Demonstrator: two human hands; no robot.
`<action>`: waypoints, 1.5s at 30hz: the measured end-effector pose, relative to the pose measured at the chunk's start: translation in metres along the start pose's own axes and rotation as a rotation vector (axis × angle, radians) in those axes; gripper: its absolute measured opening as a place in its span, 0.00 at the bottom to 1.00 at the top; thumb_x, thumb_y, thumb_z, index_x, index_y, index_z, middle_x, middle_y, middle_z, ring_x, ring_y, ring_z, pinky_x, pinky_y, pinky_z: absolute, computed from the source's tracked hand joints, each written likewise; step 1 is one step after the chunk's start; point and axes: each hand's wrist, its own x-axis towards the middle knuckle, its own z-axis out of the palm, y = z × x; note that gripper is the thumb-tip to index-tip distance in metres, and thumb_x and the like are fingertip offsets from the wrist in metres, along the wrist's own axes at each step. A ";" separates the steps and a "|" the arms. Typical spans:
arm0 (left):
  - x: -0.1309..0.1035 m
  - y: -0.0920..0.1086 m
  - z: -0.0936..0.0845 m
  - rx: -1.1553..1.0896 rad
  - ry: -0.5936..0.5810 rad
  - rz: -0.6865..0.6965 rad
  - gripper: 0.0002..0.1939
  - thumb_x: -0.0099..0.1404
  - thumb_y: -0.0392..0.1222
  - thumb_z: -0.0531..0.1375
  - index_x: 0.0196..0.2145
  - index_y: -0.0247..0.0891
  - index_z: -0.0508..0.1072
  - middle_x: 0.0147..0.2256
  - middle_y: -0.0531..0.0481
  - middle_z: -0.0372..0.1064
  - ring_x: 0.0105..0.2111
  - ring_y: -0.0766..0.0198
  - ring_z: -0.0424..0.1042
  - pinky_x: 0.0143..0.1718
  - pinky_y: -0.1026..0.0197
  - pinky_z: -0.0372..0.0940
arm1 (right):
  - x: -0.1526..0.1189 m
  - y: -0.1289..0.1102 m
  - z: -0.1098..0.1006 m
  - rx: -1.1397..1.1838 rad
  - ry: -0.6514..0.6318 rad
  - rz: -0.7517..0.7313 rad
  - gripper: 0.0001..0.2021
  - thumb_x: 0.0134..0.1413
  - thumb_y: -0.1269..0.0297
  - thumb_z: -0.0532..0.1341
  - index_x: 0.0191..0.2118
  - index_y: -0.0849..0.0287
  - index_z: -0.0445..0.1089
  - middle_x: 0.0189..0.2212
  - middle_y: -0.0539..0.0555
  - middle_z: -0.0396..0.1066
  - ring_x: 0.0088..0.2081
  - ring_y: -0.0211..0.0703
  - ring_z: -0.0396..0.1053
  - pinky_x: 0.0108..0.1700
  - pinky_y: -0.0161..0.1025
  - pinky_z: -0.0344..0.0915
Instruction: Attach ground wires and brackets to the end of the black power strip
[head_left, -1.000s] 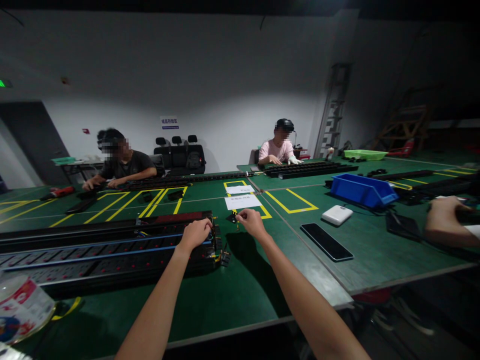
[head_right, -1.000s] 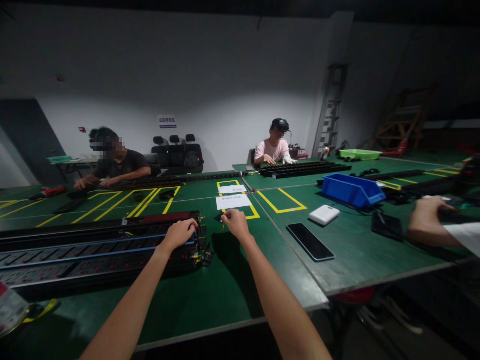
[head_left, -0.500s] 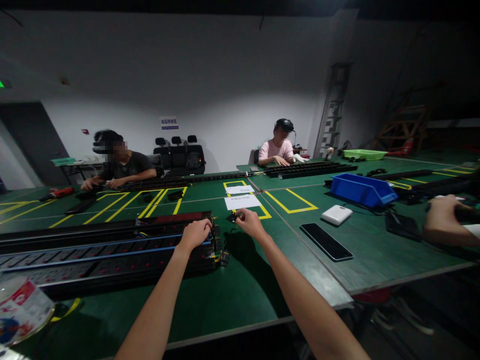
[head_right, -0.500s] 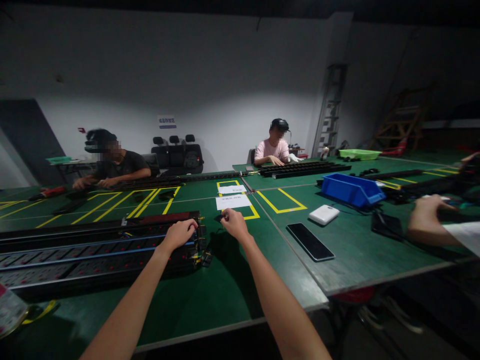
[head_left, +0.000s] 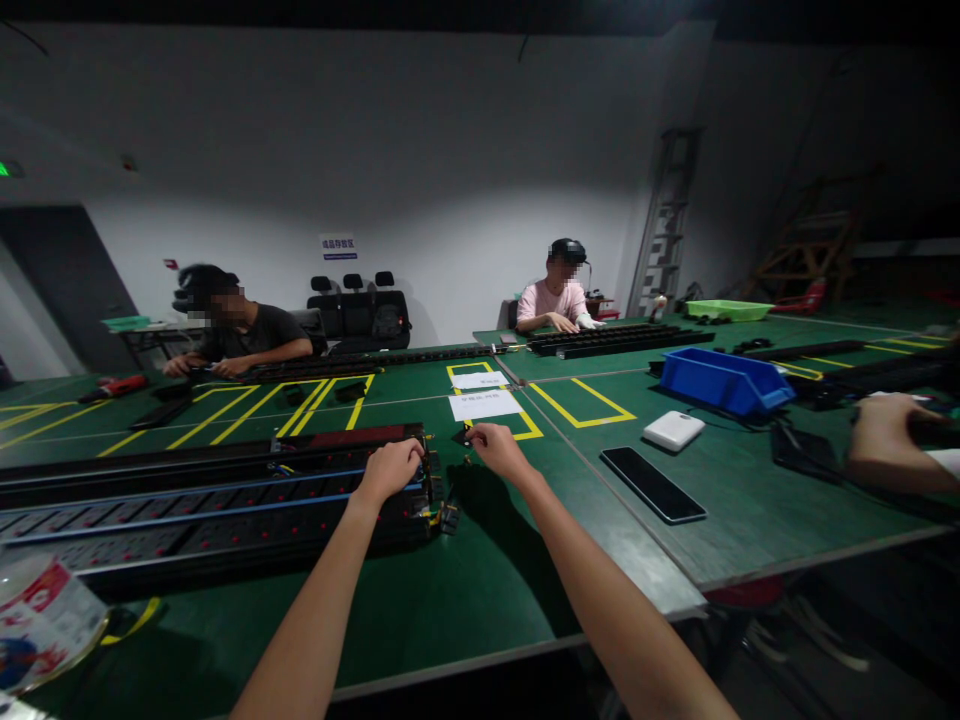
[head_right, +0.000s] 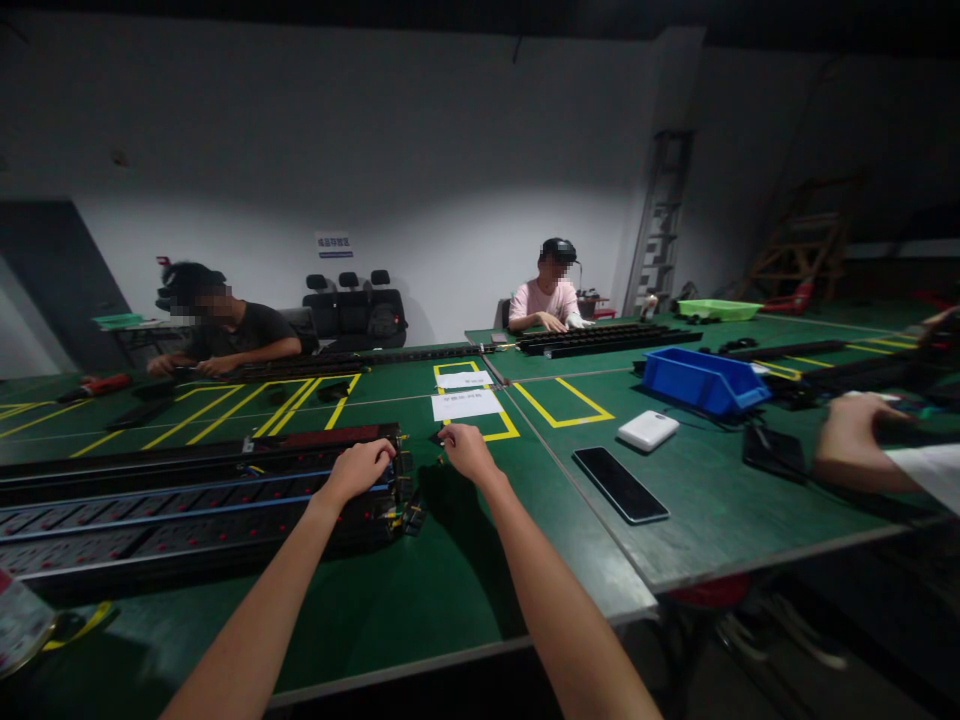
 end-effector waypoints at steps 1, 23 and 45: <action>0.000 0.000 0.000 0.001 -0.001 -0.001 0.16 0.68 0.44 0.50 0.42 0.50 0.77 0.43 0.51 0.78 0.43 0.54 0.76 0.44 0.56 0.65 | 0.000 0.001 0.000 -0.003 -0.008 -0.001 0.17 0.54 0.79 0.54 0.43 0.61 0.78 0.38 0.55 0.79 0.39 0.43 0.74 0.42 0.34 0.64; 0.003 -0.003 0.004 0.016 0.001 -0.005 0.16 0.68 0.44 0.50 0.43 0.51 0.77 0.43 0.51 0.78 0.43 0.54 0.76 0.45 0.56 0.66 | -0.014 -0.028 0.000 -0.456 -0.348 0.053 0.10 0.62 0.65 0.57 0.42 0.55 0.76 0.45 0.57 0.74 0.48 0.50 0.69 0.45 0.40 0.59; 0.000 0.000 0.002 0.020 0.004 -0.006 0.16 0.69 0.45 0.49 0.43 0.51 0.77 0.43 0.50 0.78 0.44 0.52 0.76 0.45 0.54 0.66 | -0.008 -0.024 0.001 -0.290 -0.147 0.105 0.12 0.59 0.70 0.57 0.45 0.52 0.74 0.41 0.53 0.78 0.44 0.46 0.73 0.42 0.36 0.59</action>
